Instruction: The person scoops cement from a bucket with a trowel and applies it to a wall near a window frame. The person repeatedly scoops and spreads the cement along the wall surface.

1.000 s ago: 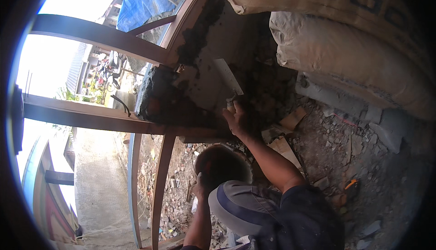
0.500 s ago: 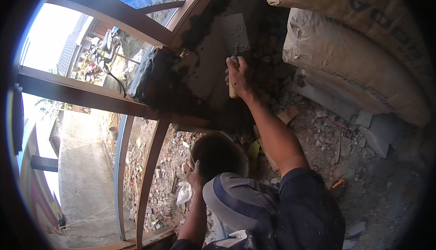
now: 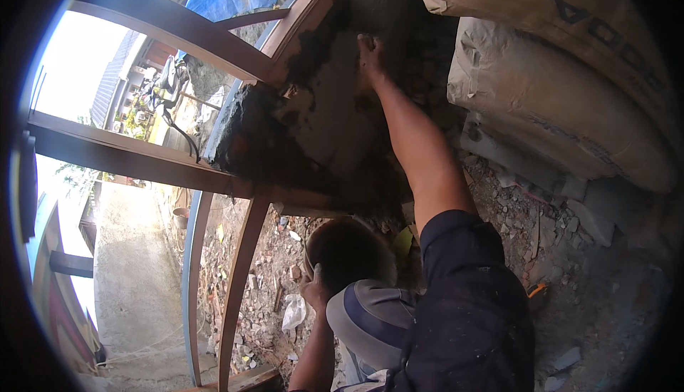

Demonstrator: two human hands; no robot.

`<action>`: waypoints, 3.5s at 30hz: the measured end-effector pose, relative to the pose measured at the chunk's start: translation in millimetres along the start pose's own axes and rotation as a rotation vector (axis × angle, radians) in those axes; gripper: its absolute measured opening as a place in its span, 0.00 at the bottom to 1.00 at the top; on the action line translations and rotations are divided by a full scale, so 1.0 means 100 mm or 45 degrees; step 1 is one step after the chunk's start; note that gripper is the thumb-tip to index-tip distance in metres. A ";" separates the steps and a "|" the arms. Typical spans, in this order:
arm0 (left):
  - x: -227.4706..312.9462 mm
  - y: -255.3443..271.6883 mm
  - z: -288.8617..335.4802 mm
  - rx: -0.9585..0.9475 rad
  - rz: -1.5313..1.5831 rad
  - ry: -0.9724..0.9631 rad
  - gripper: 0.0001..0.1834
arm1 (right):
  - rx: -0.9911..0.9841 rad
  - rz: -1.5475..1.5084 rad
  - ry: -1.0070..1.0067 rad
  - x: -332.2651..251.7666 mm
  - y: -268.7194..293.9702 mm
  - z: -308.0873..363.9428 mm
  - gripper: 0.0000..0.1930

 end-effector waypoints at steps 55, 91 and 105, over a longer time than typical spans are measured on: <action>-0.21 -0.13 -0.09 -0.125 0.064 0.019 0.17 | -0.780 0.119 -0.373 0.08 1.05 1.81 0.22; -0.21 -0.12 -0.10 -0.035 0.034 0.044 0.19 | -0.828 0.868 0.156 0.77 -0.08 1.21 0.24; -0.28 -0.22 -0.22 -0.093 0.047 0.070 0.24 | -1.264 0.880 -0.262 -0.16 1.87 3.74 0.15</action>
Point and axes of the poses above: each hand's wrist, its own z-axis away from the middle knuckle, its own y-axis out of the back of the hand, x = y × z, the point moved 3 cm from there along -z, towards the middle knuckle, and after that the axes turned 4 degrees about -x, right-handed, at the moved point
